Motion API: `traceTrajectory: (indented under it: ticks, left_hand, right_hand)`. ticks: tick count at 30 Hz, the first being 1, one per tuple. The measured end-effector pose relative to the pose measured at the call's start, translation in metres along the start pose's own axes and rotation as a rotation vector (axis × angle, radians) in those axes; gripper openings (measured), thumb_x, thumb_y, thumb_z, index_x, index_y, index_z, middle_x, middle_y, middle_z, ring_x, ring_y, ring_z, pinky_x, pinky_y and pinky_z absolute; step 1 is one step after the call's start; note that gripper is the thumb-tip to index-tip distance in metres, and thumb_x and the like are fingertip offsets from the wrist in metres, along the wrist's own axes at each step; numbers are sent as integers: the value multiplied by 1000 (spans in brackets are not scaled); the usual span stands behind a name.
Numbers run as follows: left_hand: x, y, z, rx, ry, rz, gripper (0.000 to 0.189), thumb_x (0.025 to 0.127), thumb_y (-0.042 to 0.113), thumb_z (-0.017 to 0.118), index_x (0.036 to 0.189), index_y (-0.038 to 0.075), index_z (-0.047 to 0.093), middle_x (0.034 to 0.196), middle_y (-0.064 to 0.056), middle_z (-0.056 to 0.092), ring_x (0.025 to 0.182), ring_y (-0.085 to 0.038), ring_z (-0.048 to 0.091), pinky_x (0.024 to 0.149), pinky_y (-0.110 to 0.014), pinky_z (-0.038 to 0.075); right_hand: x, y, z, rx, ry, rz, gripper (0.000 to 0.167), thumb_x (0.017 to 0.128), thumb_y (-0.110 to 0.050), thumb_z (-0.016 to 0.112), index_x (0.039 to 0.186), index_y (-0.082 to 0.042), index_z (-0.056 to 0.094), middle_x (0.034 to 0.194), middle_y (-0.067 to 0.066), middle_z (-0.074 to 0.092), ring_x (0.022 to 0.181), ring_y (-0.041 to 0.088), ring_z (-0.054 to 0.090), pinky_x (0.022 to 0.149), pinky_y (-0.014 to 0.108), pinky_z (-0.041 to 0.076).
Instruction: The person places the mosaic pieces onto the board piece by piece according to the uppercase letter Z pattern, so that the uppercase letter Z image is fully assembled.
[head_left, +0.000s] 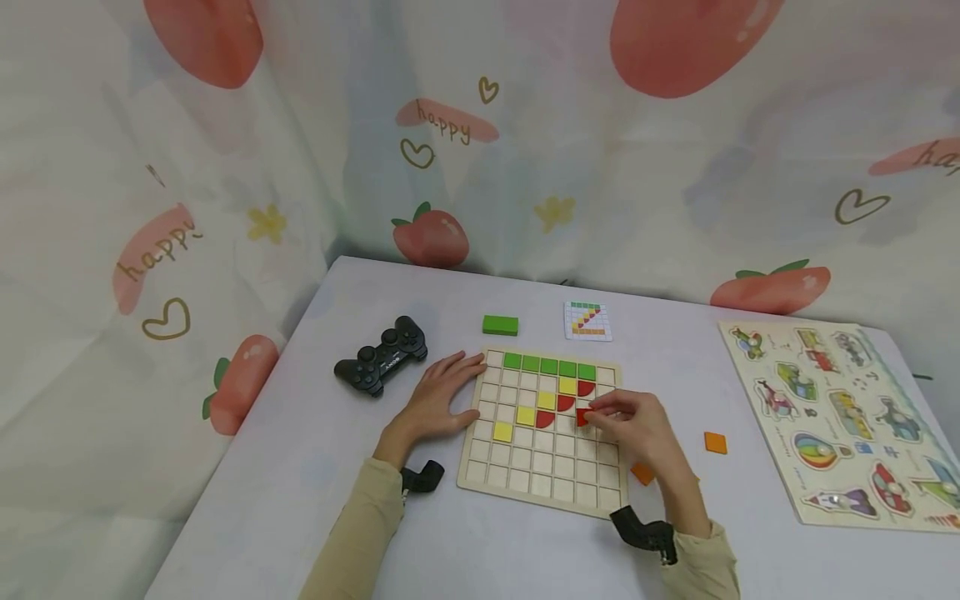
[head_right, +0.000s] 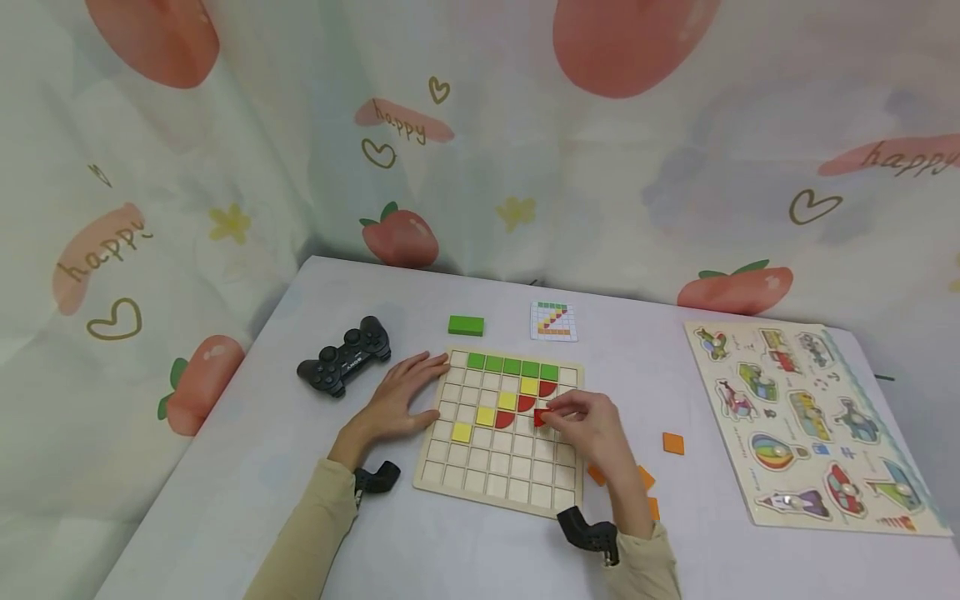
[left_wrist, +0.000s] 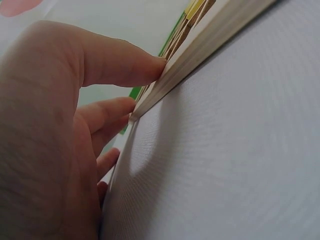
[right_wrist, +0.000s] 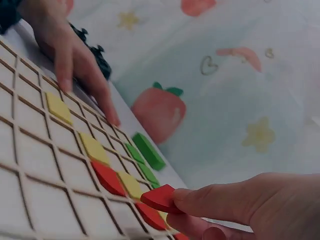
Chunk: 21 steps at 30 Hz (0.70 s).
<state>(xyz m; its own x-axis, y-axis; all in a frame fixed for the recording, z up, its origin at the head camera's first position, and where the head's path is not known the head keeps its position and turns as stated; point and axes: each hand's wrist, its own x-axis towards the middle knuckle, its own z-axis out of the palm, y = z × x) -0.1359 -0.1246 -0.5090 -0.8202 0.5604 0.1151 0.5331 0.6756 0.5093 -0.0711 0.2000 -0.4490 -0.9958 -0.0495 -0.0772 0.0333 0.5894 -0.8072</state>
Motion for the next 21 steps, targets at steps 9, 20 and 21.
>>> traceTrajectory:
  ticks: [9, 20, 21]
  left_hand:
    - [1, 1, 0, -2, -20, -11, 73, 82, 36, 64, 150, 17, 43, 160, 3, 31, 148, -25, 20, 119, -49, 18]
    - [0, 1, -1, 11, -25, -13, 73, 83, 36, 64, 150, 17, 43, 160, 3, 31, 148, -25, 20, 119, -51, 18]
    - [0, 1, -1, 14, -26, -12, 73, 83, 36, 64, 150, 17, 42, 160, 3, 30, 148, -26, 20, 119, -51, 18]
  right_hand:
    - [-2, -29, 59, 17, -102, -24, 6, 82, -8, 78, 84, -5, 73, 77, 1, 67, 65, 14, 57, 57, 25, 48]
    - [-6, -36, 82, -159, -15, -22, 11, 81, -17, 80, 78, -12, 71, 68, -6, 61, 64, 11, 54, 57, 27, 43]
    - [-7, -36, 83, -168, -4, -26, 11, 81, -17, 81, 78, -12, 71, 69, -5, 61, 65, 11, 53, 57, 28, 43]
